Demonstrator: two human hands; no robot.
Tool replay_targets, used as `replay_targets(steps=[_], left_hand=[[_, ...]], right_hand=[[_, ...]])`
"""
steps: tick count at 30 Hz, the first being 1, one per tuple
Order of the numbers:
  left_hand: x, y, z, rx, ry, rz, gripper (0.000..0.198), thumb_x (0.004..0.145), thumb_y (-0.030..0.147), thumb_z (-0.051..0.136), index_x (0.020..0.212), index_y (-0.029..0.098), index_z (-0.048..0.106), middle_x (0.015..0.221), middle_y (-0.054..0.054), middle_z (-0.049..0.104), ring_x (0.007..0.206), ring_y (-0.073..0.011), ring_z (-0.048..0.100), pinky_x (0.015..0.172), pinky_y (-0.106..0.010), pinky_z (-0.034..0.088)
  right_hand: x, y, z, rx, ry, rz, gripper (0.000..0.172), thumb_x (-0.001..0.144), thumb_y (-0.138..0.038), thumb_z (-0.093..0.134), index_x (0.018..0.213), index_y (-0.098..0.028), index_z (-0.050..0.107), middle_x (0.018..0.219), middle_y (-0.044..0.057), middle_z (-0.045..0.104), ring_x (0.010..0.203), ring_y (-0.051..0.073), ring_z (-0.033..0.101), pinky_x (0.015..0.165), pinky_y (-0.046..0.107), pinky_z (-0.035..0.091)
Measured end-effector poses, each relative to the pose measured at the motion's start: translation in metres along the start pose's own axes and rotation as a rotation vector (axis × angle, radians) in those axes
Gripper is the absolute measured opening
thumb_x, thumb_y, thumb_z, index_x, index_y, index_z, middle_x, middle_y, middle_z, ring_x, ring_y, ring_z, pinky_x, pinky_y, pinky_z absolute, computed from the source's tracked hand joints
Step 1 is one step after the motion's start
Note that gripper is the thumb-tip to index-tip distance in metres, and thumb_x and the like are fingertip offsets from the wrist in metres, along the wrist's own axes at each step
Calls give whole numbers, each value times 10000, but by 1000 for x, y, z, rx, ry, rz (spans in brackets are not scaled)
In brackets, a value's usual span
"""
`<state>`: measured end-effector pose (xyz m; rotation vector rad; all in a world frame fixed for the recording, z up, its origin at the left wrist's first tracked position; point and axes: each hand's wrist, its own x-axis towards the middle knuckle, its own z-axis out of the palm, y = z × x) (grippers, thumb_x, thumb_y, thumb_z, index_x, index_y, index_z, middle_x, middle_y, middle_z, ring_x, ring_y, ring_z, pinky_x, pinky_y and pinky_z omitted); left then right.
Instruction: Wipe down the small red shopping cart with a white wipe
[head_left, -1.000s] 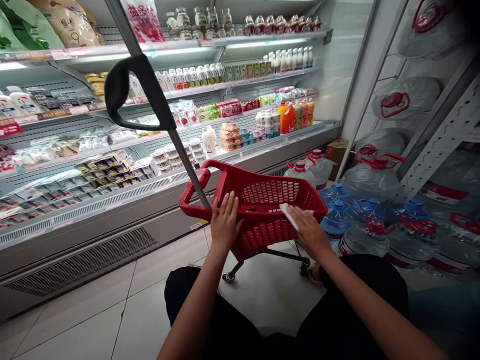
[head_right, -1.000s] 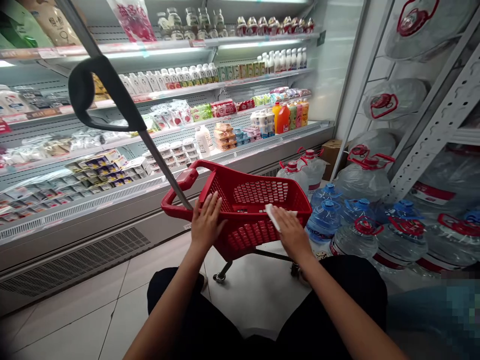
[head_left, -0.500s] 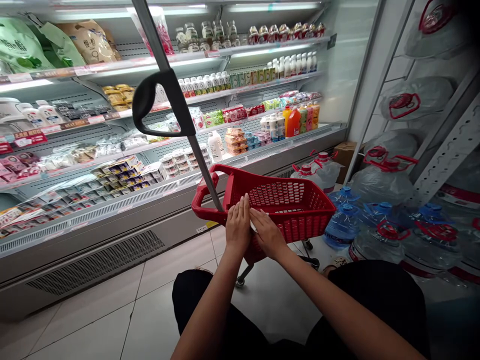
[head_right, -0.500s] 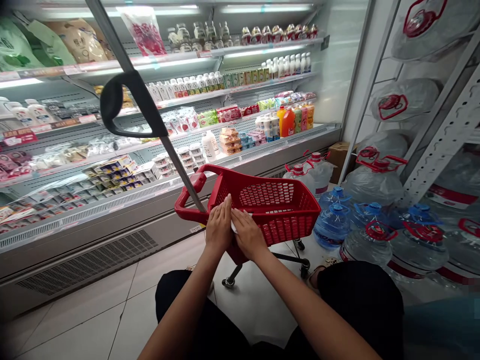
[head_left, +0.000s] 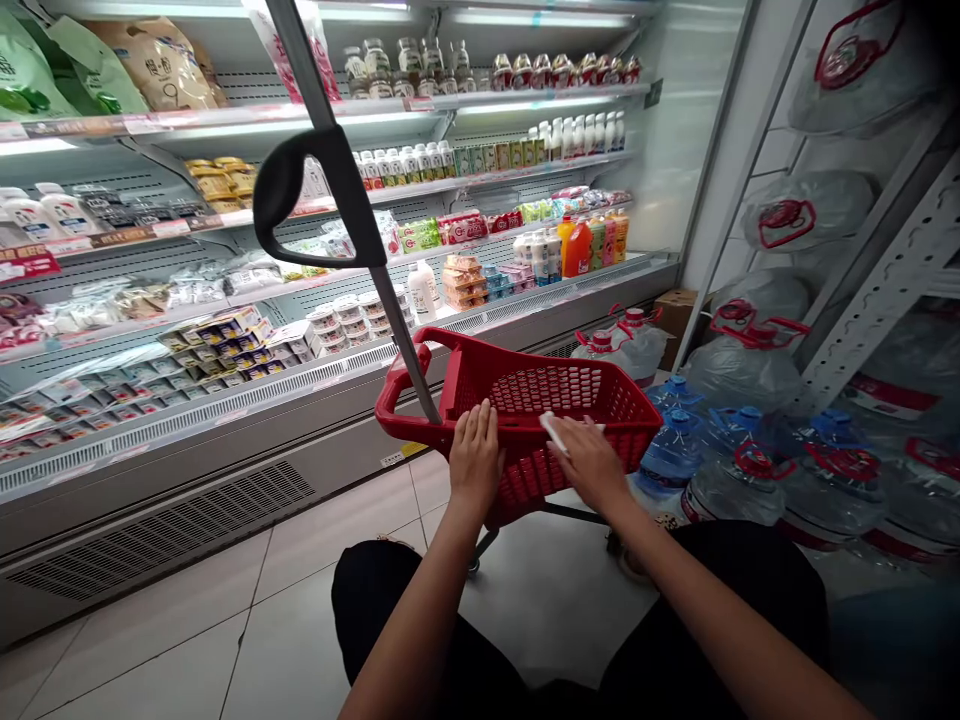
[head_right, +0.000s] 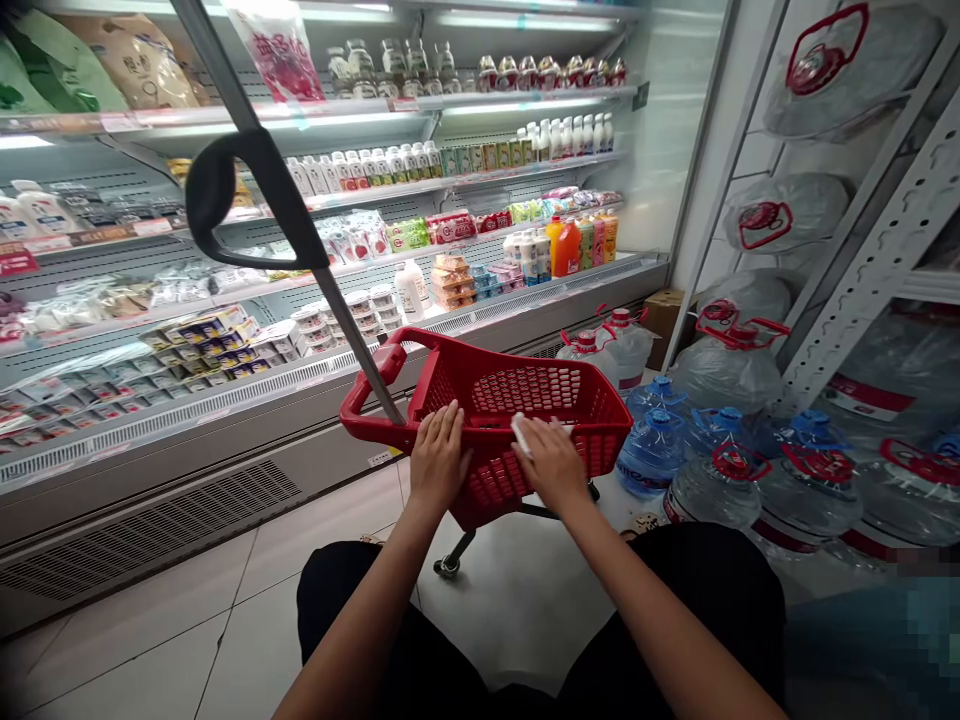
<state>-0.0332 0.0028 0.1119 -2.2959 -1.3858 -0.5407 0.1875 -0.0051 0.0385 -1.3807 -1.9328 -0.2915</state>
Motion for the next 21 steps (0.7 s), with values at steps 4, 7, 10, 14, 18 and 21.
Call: replay_targets(steps=[4, 7, 10, 14, 18, 21], left_hand=[[-1, 6, 9, -1, 25, 25, 660, 962, 158, 463, 1612, 81, 373, 1648, -176, 425, 1521, -299, 427, 1275, -493, 305], [-3, 3, 9, -11, 30, 48, 705, 964, 176, 475, 1646, 108, 307, 1665, -160, 402, 1540, -289, 399, 1285, -497, 292], [-5, -3, 5, -10, 6, 70, 707, 956, 198, 518, 1632, 104, 334, 1696, -132, 349, 1567, -271, 348, 1313, -471, 253], [-6, -13, 0, -6, -7, 55, 673, 961, 221, 550, 1606, 113, 390, 1707, -113, 329, 1580, -269, 320, 1334, -473, 207], [0, -26, -2, -36, -12, 45, 770, 934, 363, 645, 1619, 139, 373, 1709, -120, 323, 1588, -293, 298, 1341, -509, 175], [6, -27, 1, -44, -20, 43, 828, 918, 440, 666, 1627, 147, 356, 1714, -121, 310, 1595, -295, 280, 1345, -521, 133]], right_hand=[[32, -56, 20, 141, -25, -85, 539, 1057, -240, 386, 1590, -192, 448, 1508, 101, 608, 1414, 232, 540, 1246, 476, 381], [28, -50, 21, 169, -31, -120, 600, 1025, -165, 358, 1621, -217, 392, 1542, 74, 579, 1431, 218, 521, 1245, 476, 382], [3, -1, 8, 112, -20, -110, 588, 1022, -164, 348, 1603, -222, 421, 1541, 67, 580, 1429, 226, 518, 1255, 492, 355], [-37, 82, -20, 23, -17, 13, 503, 1054, -242, 349, 1525, -231, 527, 1439, 82, 658, 1334, 255, 592, 1235, 525, 359], [-58, 116, -34, -49, 7, 135, 475, 1074, -313, 344, 1478, -216, 573, 1365, 95, 698, 1276, 283, 627, 1197, 539, 399], [-49, 88, -24, -58, 22, 106, 502, 1062, -264, 335, 1526, -217, 520, 1400, 91, 677, 1302, 273, 609, 1199, 534, 399]])
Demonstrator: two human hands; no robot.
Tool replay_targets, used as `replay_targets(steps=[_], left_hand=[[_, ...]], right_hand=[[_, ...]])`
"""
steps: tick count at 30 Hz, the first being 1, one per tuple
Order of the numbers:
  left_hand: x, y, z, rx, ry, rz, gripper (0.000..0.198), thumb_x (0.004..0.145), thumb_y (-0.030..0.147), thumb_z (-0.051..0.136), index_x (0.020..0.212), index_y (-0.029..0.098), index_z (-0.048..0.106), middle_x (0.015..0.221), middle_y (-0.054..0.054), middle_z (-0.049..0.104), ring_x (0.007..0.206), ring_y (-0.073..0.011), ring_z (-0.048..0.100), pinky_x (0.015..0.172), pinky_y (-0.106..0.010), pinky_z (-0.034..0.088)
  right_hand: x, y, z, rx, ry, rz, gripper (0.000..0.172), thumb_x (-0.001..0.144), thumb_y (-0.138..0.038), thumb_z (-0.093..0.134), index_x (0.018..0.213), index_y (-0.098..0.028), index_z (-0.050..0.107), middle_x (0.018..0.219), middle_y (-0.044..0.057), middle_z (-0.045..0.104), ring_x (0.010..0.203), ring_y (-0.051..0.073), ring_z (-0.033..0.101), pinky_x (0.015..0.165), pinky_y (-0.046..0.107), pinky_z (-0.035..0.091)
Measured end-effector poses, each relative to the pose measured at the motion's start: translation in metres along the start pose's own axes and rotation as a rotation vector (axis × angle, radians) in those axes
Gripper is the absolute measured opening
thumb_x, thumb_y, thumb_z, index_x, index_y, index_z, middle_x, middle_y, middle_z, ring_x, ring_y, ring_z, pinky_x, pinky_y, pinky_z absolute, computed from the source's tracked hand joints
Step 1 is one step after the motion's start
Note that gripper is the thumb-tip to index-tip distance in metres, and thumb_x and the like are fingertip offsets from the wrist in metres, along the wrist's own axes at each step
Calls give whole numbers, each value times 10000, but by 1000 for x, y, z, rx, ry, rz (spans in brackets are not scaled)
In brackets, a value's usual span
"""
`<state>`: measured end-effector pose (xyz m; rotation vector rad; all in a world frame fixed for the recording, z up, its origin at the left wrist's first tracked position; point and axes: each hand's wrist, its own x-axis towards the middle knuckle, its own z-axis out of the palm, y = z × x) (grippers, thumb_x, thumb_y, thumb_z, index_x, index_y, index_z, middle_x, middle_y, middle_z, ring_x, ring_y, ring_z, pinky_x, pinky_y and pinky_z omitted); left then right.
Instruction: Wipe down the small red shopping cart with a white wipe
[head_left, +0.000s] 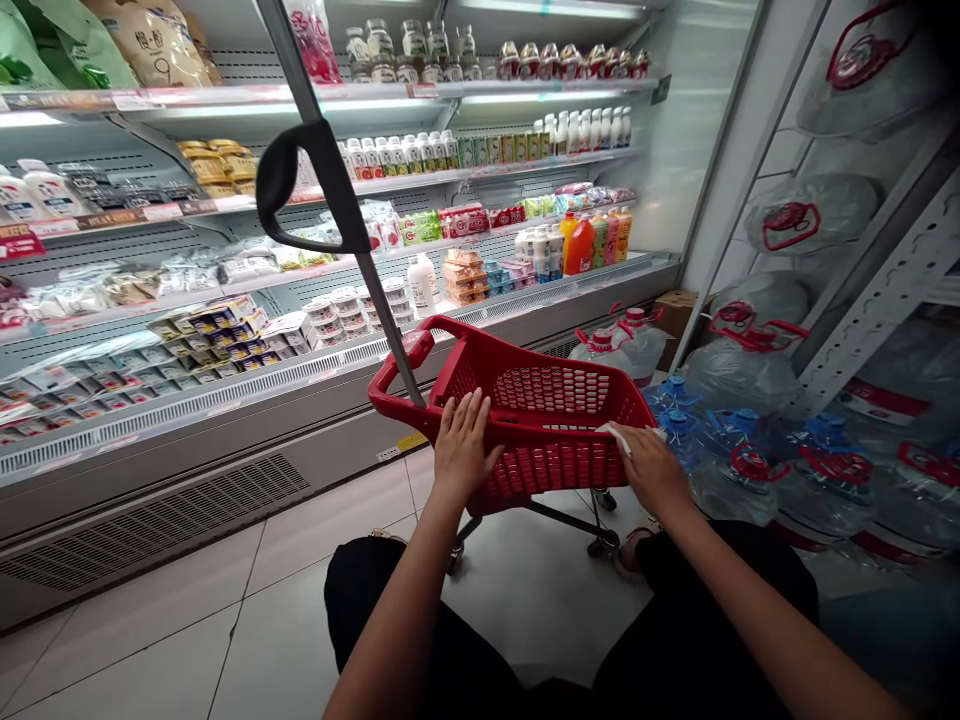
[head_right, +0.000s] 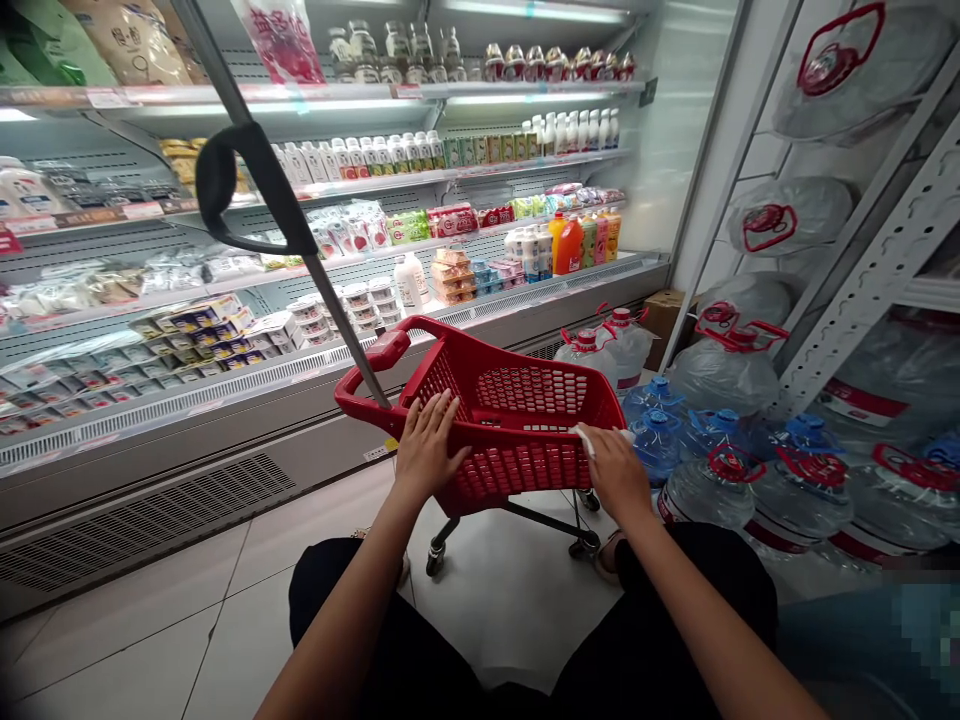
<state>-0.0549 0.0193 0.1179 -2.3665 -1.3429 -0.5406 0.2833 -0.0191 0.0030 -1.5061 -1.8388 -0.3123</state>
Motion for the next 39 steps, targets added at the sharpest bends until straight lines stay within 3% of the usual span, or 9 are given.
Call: replay_targets(steps=[4, 7, 11, 16, 19, 23, 27, 35, 39], left_hand=[[2, 20, 17, -20, -54, 50, 834, 907, 398, 644, 1628, 118, 333, 1723, -129, 287, 1607, -278, 248, 1342, -491, 148], [-2, 39, 32, -31, -58, 48, 860, 882, 298, 614, 1640, 82, 271, 1740, -142, 229, 1623, -273, 187, 1335, -477, 169], [-5, 44, 37, -32, -38, 37, 900, 878, 252, 596, 1666, 96, 190, 1761, -127, 141, 1634, -254, 122, 1337, -455, 160], [1, 32, 36, -76, -13, -5, 827, 1004, 473, 504, 1686, 155, 161, 1750, -102, 202, 1627, -243, 169, 1344, -493, 111], [7, 31, 42, -93, 6, -81, 756, 1050, 492, 416, 1679, 135, 196, 1735, -124, 247, 1620, -258, 202, 1341, -537, 89], [15, 54, 55, -105, -22, -242, 792, 1053, 588, 363, 1635, 54, 312, 1725, -185, 252, 1625, -332, 149, 1330, -558, 136], [13, 78, 64, -118, -92, -247, 830, 1029, 668, 370, 1623, 87, 369, 1749, -171, 174, 1627, -374, 64, 1323, -572, 134], [8, 30, 55, -76, -178, -339, 742, 1061, 543, 378, 1594, 28, 397, 1733, -203, 180, 1626, -330, 104, 1332, -527, 118], [-4, 34, 58, -71, -208, -279, 673, 1079, 499, 339, 1584, 64, 434, 1701, -181, 304, 1611, -293, 213, 1333, -506, 159]], right_hand=[[27, -77, 24, 57, -48, -182, 627, 1024, -164, 330, 1648, -219, 329, 1556, 75, 561, 1400, 240, 530, 1245, 491, 356], [43, -110, 33, 79, -68, -214, 635, 1019, -176, 367, 1652, -208, 328, 1535, 88, 580, 1378, 255, 545, 1217, 480, 394], [36, -92, 22, 70, -106, -212, 589, 1042, -211, 371, 1630, -228, 387, 1477, 84, 628, 1310, 261, 594, 1172, 466, 442], [-9, -30, -8, 13, -57, -169, 629, 1057, -201, 339, 1676, -280, 258, 1552, 41, 570, 1383, 246, 554, 1226, 491, 385], [-33, -12, -21, -25, -44, -132, 628, 1066, -210, 341, 1681, -283, 238, 1564, 43, 558, 1401, 251, 547, 1229, 501, 384], [-40, -34, -20, -52, -27, -123, 642, 1062, -192, 367, 1686, -250, 225, 1566, 61, 556, 1414, 264, 541, 1204, 494, 419], [-32, -76, -11, -25, -48, -148, 676, 1038, -159, 404, 1685, -232, 225, 1570, 55, 552, 1399, 245, 560, 1177, 446, 463], [-47, -120, -15, 75, -136, -292, 848, 893, -30, 419, 1691, -202, 188, 1594, 63, 520, 1406, 230, 559, 1173, 424, 492], [-53, -134, -7, 101, -150, -451, 948, 793, 32, 383, 1687, -209, 176, 1622, 46, 482, 1484, 205, 471, 1224, 428, 442]])
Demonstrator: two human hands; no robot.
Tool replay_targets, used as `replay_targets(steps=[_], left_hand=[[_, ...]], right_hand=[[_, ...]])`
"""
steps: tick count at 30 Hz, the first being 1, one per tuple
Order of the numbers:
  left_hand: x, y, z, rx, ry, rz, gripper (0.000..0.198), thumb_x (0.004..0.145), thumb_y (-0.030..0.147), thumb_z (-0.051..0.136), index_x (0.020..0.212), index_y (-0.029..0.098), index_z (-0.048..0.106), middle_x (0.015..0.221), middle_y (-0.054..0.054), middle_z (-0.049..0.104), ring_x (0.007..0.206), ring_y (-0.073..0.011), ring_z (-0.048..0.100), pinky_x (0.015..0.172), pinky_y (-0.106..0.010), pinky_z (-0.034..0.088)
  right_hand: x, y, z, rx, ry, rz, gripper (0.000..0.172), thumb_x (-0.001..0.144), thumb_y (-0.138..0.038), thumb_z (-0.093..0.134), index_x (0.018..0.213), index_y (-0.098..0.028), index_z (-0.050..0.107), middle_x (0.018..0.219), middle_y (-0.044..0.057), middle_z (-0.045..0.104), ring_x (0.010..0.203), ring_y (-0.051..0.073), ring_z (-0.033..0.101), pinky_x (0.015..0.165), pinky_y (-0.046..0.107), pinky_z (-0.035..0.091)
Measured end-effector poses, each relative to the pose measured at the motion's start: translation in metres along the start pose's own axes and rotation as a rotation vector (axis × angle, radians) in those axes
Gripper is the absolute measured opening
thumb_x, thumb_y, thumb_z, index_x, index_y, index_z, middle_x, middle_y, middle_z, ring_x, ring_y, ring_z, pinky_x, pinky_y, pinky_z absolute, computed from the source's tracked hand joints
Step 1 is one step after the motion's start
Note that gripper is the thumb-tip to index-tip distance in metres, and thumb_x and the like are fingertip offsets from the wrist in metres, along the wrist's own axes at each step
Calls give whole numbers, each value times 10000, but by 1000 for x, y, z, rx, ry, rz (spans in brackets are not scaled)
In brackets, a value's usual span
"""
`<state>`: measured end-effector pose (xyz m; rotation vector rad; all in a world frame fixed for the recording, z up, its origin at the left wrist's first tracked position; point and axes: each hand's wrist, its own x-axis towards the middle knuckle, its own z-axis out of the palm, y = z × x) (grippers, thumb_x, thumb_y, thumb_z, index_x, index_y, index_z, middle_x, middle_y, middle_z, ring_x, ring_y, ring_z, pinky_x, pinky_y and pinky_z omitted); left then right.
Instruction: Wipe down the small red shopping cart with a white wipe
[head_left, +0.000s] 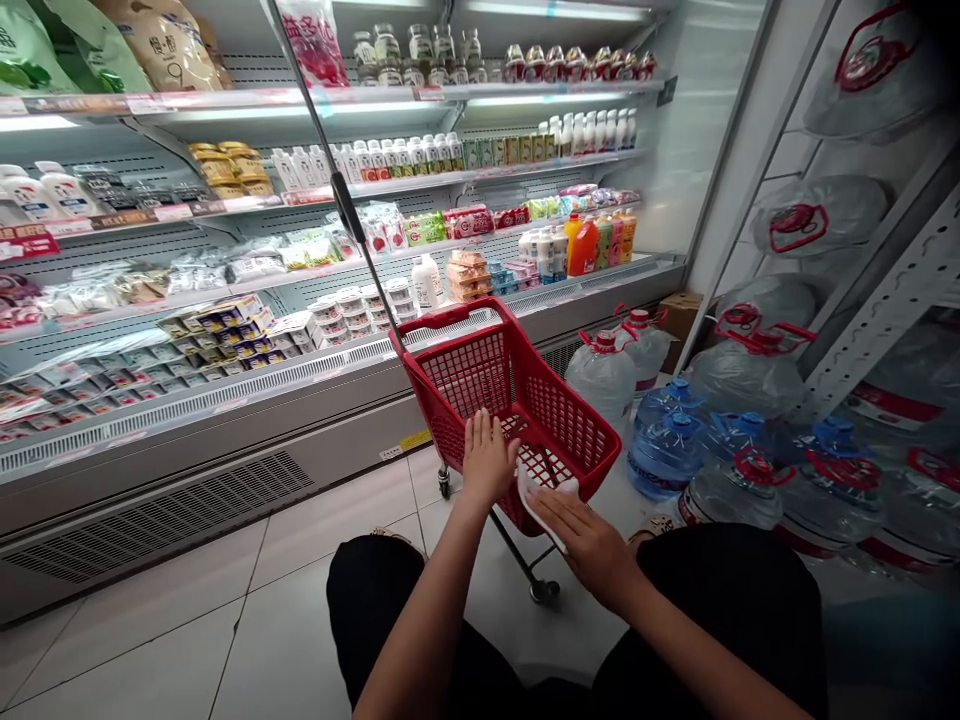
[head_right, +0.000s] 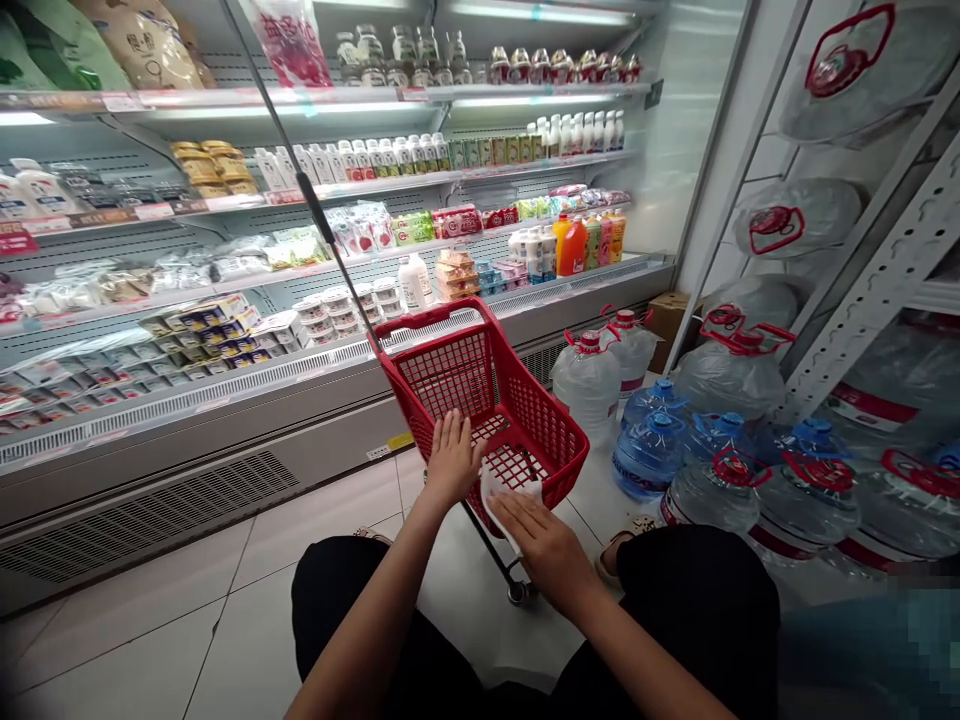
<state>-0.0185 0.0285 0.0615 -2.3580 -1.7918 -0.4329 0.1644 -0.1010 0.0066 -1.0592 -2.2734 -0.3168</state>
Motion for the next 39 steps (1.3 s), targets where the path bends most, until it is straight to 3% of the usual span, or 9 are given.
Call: replay_targets(steps=[4, 10, 12, 17, 20, 26, 30, 35, 39], left_hand=[[-20, 0, 2, -6, 38, 81, 730, 1077, 582, 294, 1617, 99, 385, 1705, -153, 307, 1613, -270, 219, 1329, -495, 194], [-28, -13, -6, 4, 79, 112, 773, 1068, 611, 314, 1663, 118, 274, 1723, -128, 257, 1623, -257, 170, 1338, -508, 168], [-33, -2, -4, 6, 123, 108, 783, 1066, 612, 332, 1664, 110, 263, 1724, -139, 250, 1623, -261, 171, 1338, -513, 164], [-58, 38, 5, 5, 171, 214, 743, 1087, 548, 334, 1679, 122, 192, 1727, -109, 254, 1623, -229, 174, 1344, -495, 148], [-68, 41, 1, 8, 185, 265, 749, 1095, 530, 322, 1693, 147, 82, 1734, -74, 240, 1625, -206, 159, 1347, -479, 145], [-72, 15, -13, 22, 206, 329, 798, 1077, 590, 354, 1697, 203, 34, 1750, -41, 189, 1628, -205, 145, 1351, -475, 88], [-73, -16, -24, 32, 178, 323, 821, 1056, 650, 359, 1700, 237, 61, 1759, -31, 158, 1629, -206, 148, 1349, -459, 87], [-73, -71, -35, 54, 130, 128, 749, 1074, 601, 329, 1700, 276, 77, 1748, -23, 209, 1620, -227, 194, 1342, -493, 125], [-79, -76, -30, 33, 117, 39, 735, 1084, 572, 312, 1702, 250, 77, 1725, -54, 289, 1601, -245, 264, 1329, -507, 185]], right_hand=[[-5, 30, 4, -6, 23, -97, 922, 819, 59, 349, 1678, -245, 202, 1590, 30, 525, 1484, 179, 470, 1239, 432, 424], [-21, 109, -14, -91, 40, 11, 837, 906, 28, 363, 1670, -294, 250, 1568, 21, 554, 1436, 198, 534, 1251, 487, 404], [-21, 102, -13, -91, 54, 56, 812, 920, 0, 385, 1673, -274, 251, 1573, 43, 549, 1447, 216, 522, 1251, 503, 401], [-15, 35, 15, -33, 83, 53, 832, 863, -25, 440, 1666, -167, 277, 1572, 116, 542, 1475, 250, 484, 1234, 497, 428], [-14, 31, 18, 6, 93, -13, 804, 856, -12, 428, 1641, -168, 348, 1512, 113, 605, 1440, 244, 521, 1207, 484, 461], [-16, 83, -11, 39, 6, -6, 633, 959, -70, 436, 1561, -260, 489, 1347, 61, 713, 1275, 219, 644, 1221, 505, 439], [-12, 62, -11, 69, 1, -17, 667, 960, -75, 448, 1606, -236, 418, 1384, 72, 694, 1289, 223, 636, 1227, 506, 437], [2, 22, -8, 139, -35, -198, 824, 898, 34, 362, 1666, -249, 268, 1546, 30, 580, 1442, 173, 521, 1256, 440, 411], [24, 40, -5, 139, -74, -325, 810, 929, 49, 358, 1663, -278, 253, 1590, 7, 522, 1488, 143, 457, 1251, 397, 410]])
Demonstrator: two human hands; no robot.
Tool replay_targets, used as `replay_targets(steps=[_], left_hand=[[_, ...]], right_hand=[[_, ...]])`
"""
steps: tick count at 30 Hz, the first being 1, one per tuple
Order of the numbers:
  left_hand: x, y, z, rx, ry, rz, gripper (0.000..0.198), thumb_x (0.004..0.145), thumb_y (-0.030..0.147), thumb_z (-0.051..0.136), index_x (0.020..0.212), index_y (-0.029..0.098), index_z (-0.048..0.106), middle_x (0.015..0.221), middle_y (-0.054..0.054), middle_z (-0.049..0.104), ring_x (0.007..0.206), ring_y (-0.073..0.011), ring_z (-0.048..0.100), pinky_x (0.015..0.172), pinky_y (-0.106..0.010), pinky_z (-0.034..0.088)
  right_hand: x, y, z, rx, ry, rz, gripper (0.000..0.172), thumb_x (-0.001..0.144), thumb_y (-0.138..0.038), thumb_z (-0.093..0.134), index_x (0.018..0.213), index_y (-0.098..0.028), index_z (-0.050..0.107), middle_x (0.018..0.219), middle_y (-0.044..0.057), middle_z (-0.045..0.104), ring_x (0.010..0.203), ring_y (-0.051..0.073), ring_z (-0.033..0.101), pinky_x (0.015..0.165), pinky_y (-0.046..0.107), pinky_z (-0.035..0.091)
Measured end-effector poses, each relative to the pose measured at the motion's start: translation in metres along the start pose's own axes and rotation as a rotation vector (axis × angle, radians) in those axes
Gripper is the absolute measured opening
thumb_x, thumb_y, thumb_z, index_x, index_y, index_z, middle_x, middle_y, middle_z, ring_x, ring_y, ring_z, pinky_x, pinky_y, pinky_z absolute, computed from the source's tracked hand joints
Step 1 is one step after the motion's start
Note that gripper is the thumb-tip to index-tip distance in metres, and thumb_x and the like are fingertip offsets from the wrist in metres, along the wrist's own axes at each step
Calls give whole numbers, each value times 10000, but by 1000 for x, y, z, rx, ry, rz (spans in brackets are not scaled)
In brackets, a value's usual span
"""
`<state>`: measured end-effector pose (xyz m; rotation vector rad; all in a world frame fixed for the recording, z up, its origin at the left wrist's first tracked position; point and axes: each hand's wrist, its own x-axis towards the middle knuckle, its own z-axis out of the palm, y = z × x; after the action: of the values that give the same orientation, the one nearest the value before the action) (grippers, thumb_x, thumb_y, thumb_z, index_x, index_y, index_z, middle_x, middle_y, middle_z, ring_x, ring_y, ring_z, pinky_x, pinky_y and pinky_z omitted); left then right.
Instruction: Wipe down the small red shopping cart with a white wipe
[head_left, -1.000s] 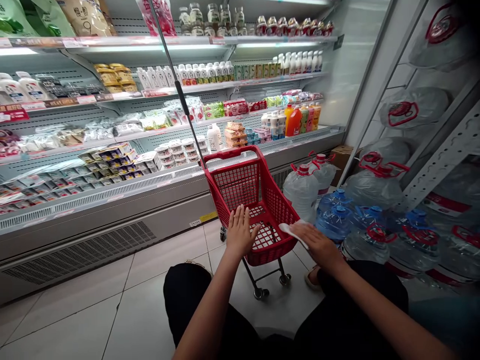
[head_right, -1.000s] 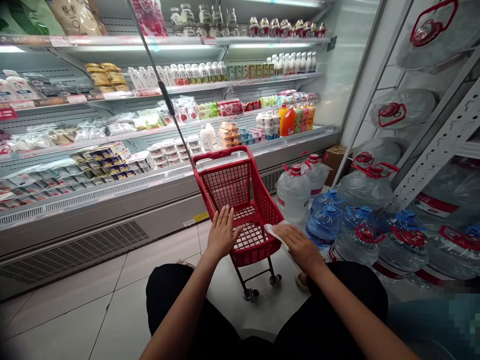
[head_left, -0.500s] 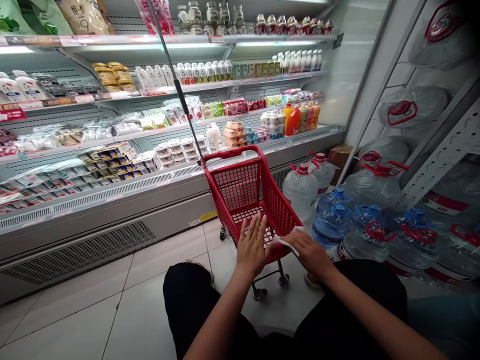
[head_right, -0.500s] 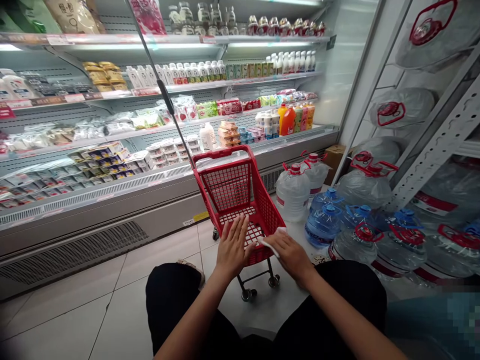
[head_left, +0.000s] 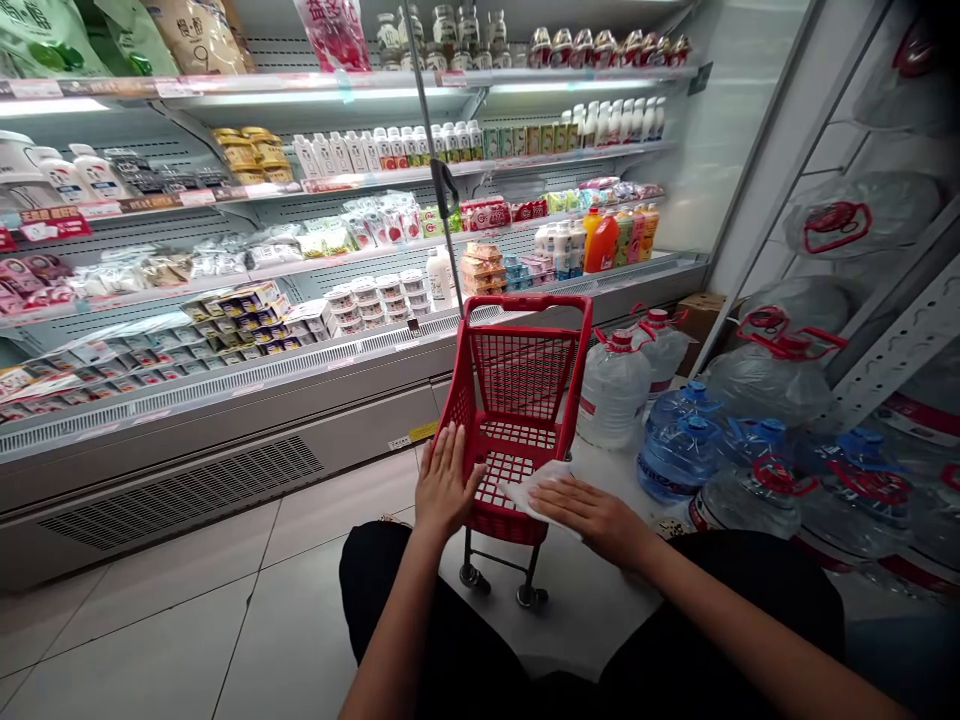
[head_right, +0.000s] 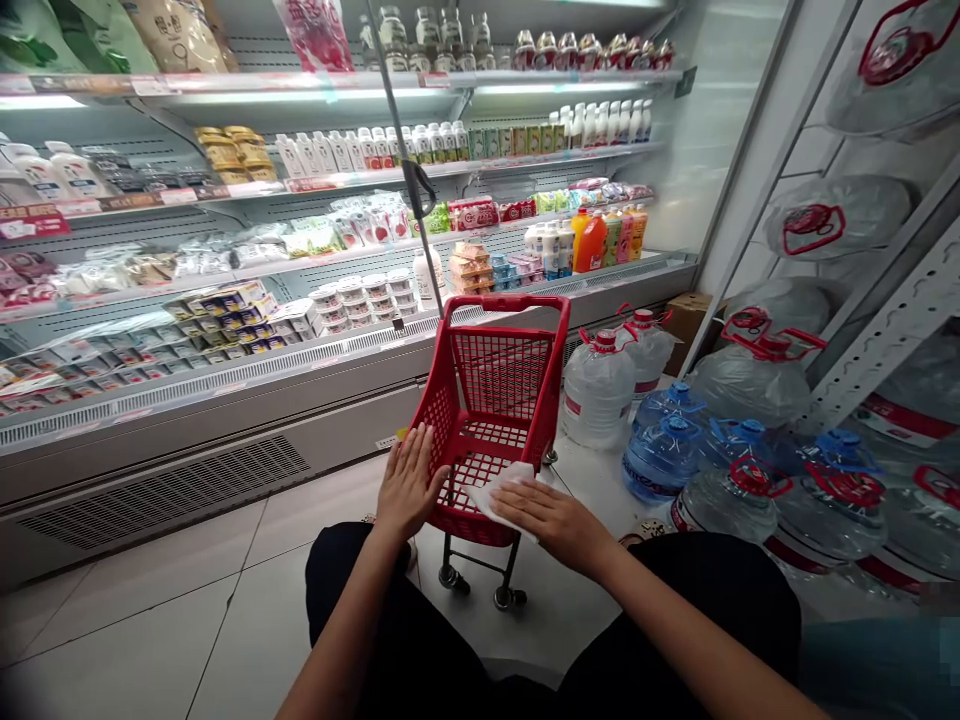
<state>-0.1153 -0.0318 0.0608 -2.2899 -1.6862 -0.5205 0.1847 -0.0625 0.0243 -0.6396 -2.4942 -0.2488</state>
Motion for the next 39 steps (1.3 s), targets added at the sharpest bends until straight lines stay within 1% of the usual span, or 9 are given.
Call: replay_targets(steps=[7, 11, 14, 17, 25, 27, 32, 35, 39], left_hand=[[-5, 15, 12, -92, -77, 33, 697, 1094, 580, 265, 1697, 255, 135, 1732, -40, 280, 1604, -220, 257, 1308, -457, 258], [4, 14, 13, -113, -104, -63, 731, 1089, 607, 227, 1689, 191, 179, 1712, -91, 324, 1597, -245, 278, 1298, -483, 280], [4, 32, 14, -156, -73, -46, 753, 1089, 603, 214, 1690, 155, 148, 1709, -116, 325, 1597, -242, 276, 1296, -456, 288], [-1, 48, 15, -203, -21, -10, 783, 1081, 621, 238, 1697, 163, 84, 1723, -114, 293, 1592, -234, 291, 1289, -427, 302], [3, -1, 11, -131, -28, 42, 769, 1082, 600, 321, 1700, 210, 82, 1714, -82, 325, 1586, -230, 307, 1291, -430, 318], [6, -9, 12, -106, -36, 17, 730, 1091, 575, 313, 1696, 208, 137, 1708, -82, 338, 1585, -232, 308, 1286, -441, 333], [7, 22, 18, -98, -44, -14, 601, 1117, 456, 253, 1602, 143, 420, 1662, -118, 416, 1556, -258, 372, 1261, -454, 381], [3, 50, 20, -123, 19, 36, 582, 1113, 442, 283, 1601, 159, 424, 1621, -111, 482, 1521, -257, 435, 1242, -453, 408], [0, 49, 17, -136, 30, 63, 604, 1104, 487, 317, 1635, 202, 363, 1611, -88, 499, 1490, -245, 480, 1231, -437, 425]], right_hand=[[9, 70, -2, -115, 95, 271, 783, 964, 12, 357, 1667, -310, 234, 1602, 32, 509, 1489, 179, 462, 1247, 459, 410], [20, 34, 10, -108, 92, 273, 796, 957, 12, 367, 1677, -285, 202, 1636, 35, 463, 1520, 181, 417, 1250, 448, 407], [37, -9, 24, -85, 85, 187, 790, 944, 21, 374, 1673, -248, 232, 1631, 41, 468, 1536, 179, 386, 1234, 425, 428], [50, -24, 30, -78, 67, 118, 740, 970, -13, 396, 1663, -244, 275, 1625, 42, 474, 1535, 184, 389, 1232, 428, 428], [-7, 96, -32, -306, 93, 353, 818, 932, -6, 379, 1685, -271, 199, 1629, 47, 470, 1497, 216, 457, 1268, 484, 348], [-19, 110, -44, -351, 91, 393, 804, 941, -41, 421, 1684, -262, 212, 1642, 57, 449, 1510, 246, 439, 1268, 507, 339], [12, 51, -11, -308, 110, 336, 849, 901, 13, 386, 1689, -235, 190, 1598, 69, 514, 1478, 231, 484, 1235, 477, 397], [42, 7, 15, -214, 64, 245, 851, 913, 6, 382, 1692, -247, 153, 1632, 39, 468, 1506, 199, 441, 1258, 450, 371], [39, 11, 1, -206, 13, 211, 850, 922, -11, 401, 1691, -272, 148, 1636, 15, 460, 1504, 193, 443, 1295, 463, 296]])
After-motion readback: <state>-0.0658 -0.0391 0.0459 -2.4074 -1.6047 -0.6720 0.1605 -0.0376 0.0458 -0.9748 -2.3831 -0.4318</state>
